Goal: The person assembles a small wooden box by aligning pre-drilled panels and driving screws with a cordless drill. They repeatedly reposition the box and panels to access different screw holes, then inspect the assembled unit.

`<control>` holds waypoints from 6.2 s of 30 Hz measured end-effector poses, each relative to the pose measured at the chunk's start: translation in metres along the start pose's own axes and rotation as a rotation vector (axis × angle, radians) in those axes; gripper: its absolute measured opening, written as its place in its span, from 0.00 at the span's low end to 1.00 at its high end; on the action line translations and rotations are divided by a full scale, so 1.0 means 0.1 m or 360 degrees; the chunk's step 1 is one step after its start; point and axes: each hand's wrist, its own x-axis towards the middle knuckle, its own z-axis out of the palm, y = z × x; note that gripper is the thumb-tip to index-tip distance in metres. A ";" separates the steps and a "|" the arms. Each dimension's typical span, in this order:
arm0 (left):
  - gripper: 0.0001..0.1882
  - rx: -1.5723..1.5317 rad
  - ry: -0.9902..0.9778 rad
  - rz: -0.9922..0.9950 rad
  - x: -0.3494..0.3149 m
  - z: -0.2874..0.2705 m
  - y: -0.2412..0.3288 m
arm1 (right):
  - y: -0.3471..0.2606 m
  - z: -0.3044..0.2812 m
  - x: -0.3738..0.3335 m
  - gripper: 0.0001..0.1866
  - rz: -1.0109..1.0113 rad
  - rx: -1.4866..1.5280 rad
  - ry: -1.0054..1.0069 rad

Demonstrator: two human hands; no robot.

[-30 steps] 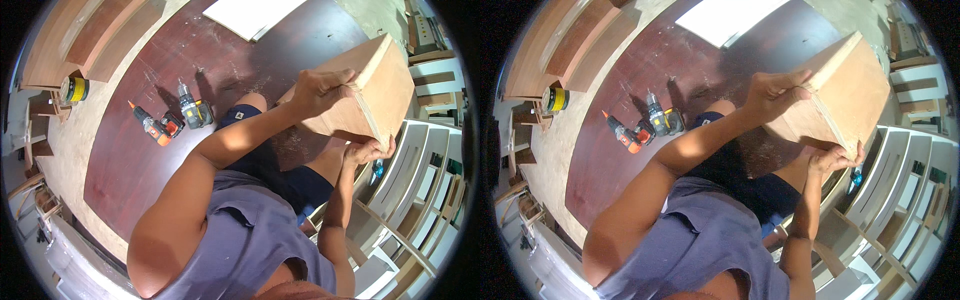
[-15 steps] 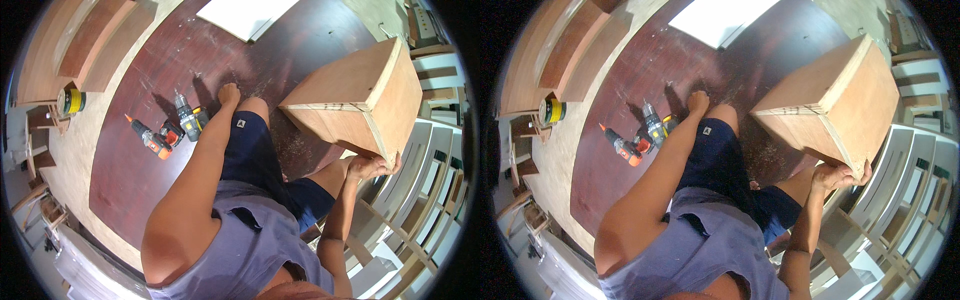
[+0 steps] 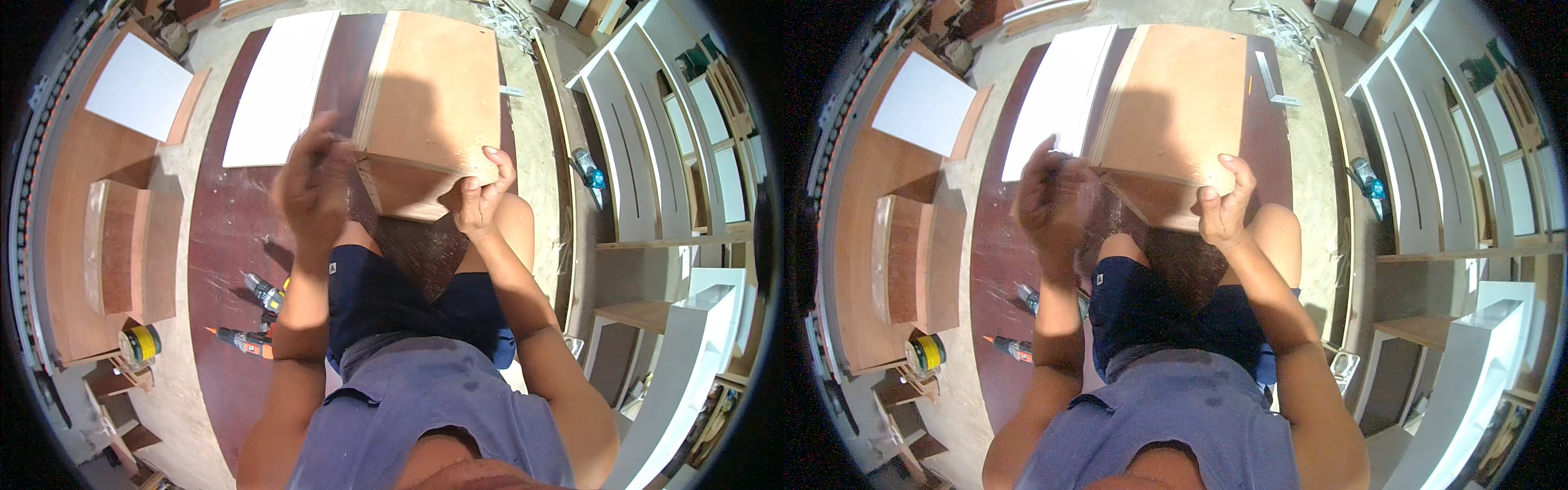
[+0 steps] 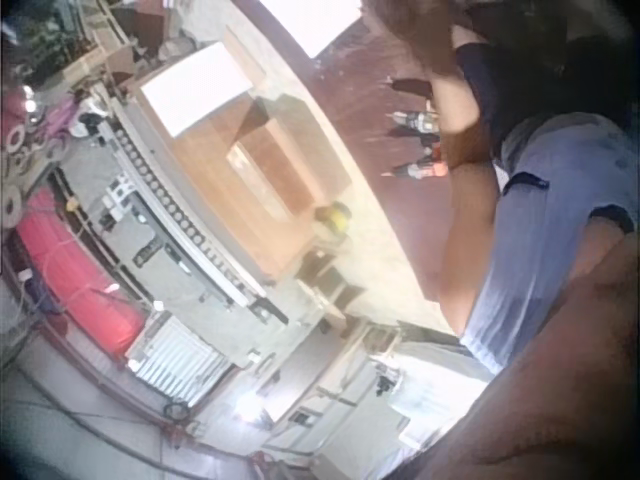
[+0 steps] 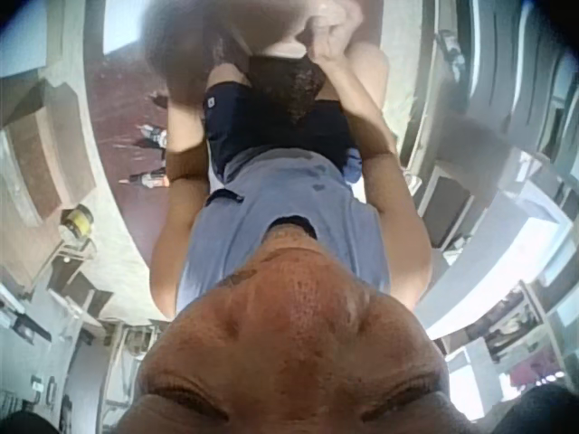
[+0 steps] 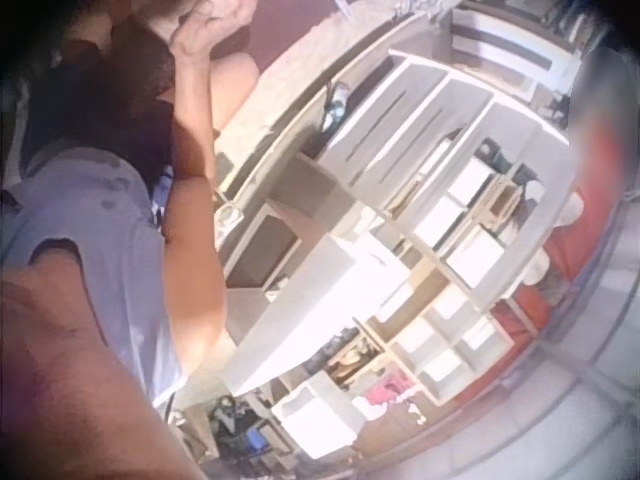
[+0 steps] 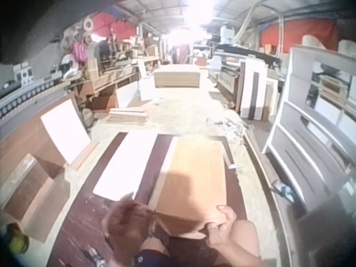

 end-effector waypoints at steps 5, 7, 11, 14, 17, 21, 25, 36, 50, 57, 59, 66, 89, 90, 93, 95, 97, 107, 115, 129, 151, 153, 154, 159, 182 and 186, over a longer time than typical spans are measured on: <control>0.15 0.0350 -0.0707 0.0323 0.10 0.60 0.31 | 0.00 0.04 0.08 0.29 -0.0191 -0.0007 -0.0080; 0.15 0.0370 -0.0727 0.0433 0.09 0.69 0.21 | -0.08 0.05 0.15 0.35 -0.0309 0.0023 -0.0065; 0.13 0.0327 -0.0703 0.0441 0.06 0.75 0.21 | -0.10 0.09 0.15 0.40 -0.0333 0.0102 -0.0015; 0.12 0.0375 -0.0771 0.0703 0.11 0.76 0.28 | 0.01 0.10 0.08 0.41 -0.0284 0.0105 -0.0013; 0.09 0.0344 -0.0910 0.0686 0.15 0.79 0.20 | 0.00 0.19 0.01 0.42 0.0331 0.1239 0.0212; 0.09 0.0287 -0.0915 0.0668 0.15 0.76 0.16 | -0.11 0.13 0.18 0.36 -0.0227 0.0467 0.0103; 0.12 0.0244 -0.1007 0.0687 0.19 0.70 0.19 | 0.12 0.15 0.02 0.27 -0.0182 0.0114 0.0066; 0.23 0.0485 -0.0338 0.0391 -1.02 -0.38 0.03 | 0.08 0.04 0.04 0.29 0.0028 0.0139 0.0079; 0.43 0.0676 0.1157 -0.1117 -3.69 -2.42 -2.64 | -0.03 0.17 0.12 0.34 -0.0008 -0.0089 0.0050; 0.25 0.0191 0.1019 -0.0937 -2.24 -1.95 -1.19 | 0.05 -0.13 0.02 0.26 -0.0108 -0.0185 -0.0009; 0.23 0.0455 0.0901 -0.0675 -1.68 -1.95 -0.59 | 0.11 -0.06 0.01 0.29 -0.0124 -0.0224 -0.0010; 0.23 0.0369 -0.0222 -0.0242 0.39 -1.55 1.08 | -0.11 0.00 0.10 0.23 -0.0168 0.0097 -0.0105; 0.25 0.1338 -0.1687 -0.1052 1.68 0.52 2.19 | -0.11 -0.05 0.21 0.24 -0.0135 0.0318 -0.0099; 0.26 0.1385 -0.1698 -0.1026 1.69 0.53 2.19 | -0.12 -0.06 0.22 0.24 -0.0136 0.0320 -0.0105; 0.26 0.1499 -0.1710 -0.0971 1.70 0.58 2.27 | -0.12 -0.04 0.23 0.24 -0.0160 0.0324 -0.0092; 0.27 0.1500 -0.1722 -0.0973 1.70 0.57 2.23 | -0.10 -0.03 0.20 0.25 -0.0174 0.0305 -0.0087; 0.27 0.1508 -0.1696 -0.0977 1.68 0.61 2.23 | -0.09 -0.04 0.21 0.25 -0.0184 0.0296 -0.0083; 0.28 0.1808 -0.1799 -0.0999 1.74 0.70 2.28 | -0.09 -0.06 0.20 0.25 -0.0082 0.0319 -0.0127; 0.23 0.1886 -0.1911 -0.0815 1.72 0.74 2.31 | -0.12 -0.07 0.23 0.25 -0.0036 0.0342 -0.0147; 0.25 0.1967 -0.2030 -0.0975 1.75 0.82 2.24 | -0.13 -0.08 0.27 0.26 -0.0117 0.0352 -0.0144; 0.25 0.1353 -0.2019 -0.1419 1.70 0.91 2.14 | -0.10 -0.04 0.26 0.27 -0.0062 0.0446 -0.0027; 0.25 0.1421 -0.1999 -0.1432 1.68 0.88 2.16 | -0.09 -0.02 0.23 0.28 -0.0078 0.0512 0.0014; 0.25 0.1450 -0.1992 -0.1434 1.67 0.87 2.17 | -0.09 -0.01 0.22 0.29 -0.0088 0.0539 0.0034; 0.24 0.1663 -0.2099 -0.1355 1.71 0.96 2.21 | -0.09 -0.02 0.26 0.29 -0.0099 0.0511 -0.0005; 0.20 0.1655 -0.2461 -0.0867 1.68 0.88 2.14 | -0.06 -0.02 0.30 0.29 -0.0199 0.0551 0.0077; 0.21 0.1776 -0.2540 -0.0697 1.58 0.92 2.18 | -0.08 -0.02 0.28 0.29 -0.0205 0.0578 0.0081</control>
